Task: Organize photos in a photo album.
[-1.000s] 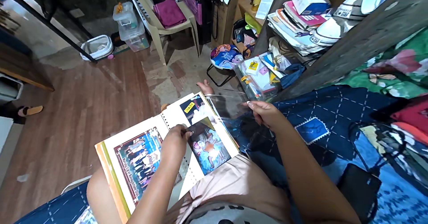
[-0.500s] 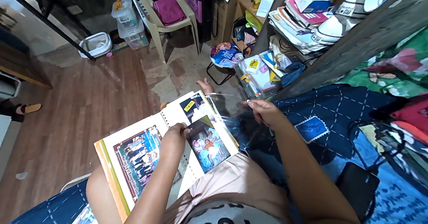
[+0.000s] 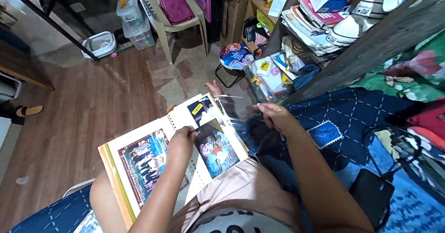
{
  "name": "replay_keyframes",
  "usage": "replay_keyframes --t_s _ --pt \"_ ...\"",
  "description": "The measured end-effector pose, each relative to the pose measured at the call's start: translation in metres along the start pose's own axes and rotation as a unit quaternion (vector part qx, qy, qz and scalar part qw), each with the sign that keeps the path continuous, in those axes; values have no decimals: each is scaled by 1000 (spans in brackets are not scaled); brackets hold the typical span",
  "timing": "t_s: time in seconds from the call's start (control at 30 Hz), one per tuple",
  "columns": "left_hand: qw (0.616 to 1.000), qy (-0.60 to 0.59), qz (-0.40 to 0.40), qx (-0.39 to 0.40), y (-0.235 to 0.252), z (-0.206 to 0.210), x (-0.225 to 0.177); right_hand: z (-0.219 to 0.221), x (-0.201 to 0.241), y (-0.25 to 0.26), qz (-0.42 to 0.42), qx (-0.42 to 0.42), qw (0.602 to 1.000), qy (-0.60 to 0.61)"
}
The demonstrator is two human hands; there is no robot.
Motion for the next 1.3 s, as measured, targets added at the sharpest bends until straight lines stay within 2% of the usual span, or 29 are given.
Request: replay_keyframes --t_s 1.07,1.2,1.3 --pt "1000 -1 -6 4 -1 -1 -1 -1 0 0 -4 -1 1000 4" --pt "1000 -6 0 -5 -2 0 1 0 1 0 -4 -1 1000 8" --pt "998 -2 19 -52 -6 2 1 -1 0 0 -3 -4 1000 4"
Point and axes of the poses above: each hand's wrist, its own y-axis towards the middle knuckle, its own z-axis out of the palm, x = y × z, the point moved 1 cm from there along y, towards the middle knuckle, and after that the axes turned 3 degrees about -y, right-handed, at the moved point
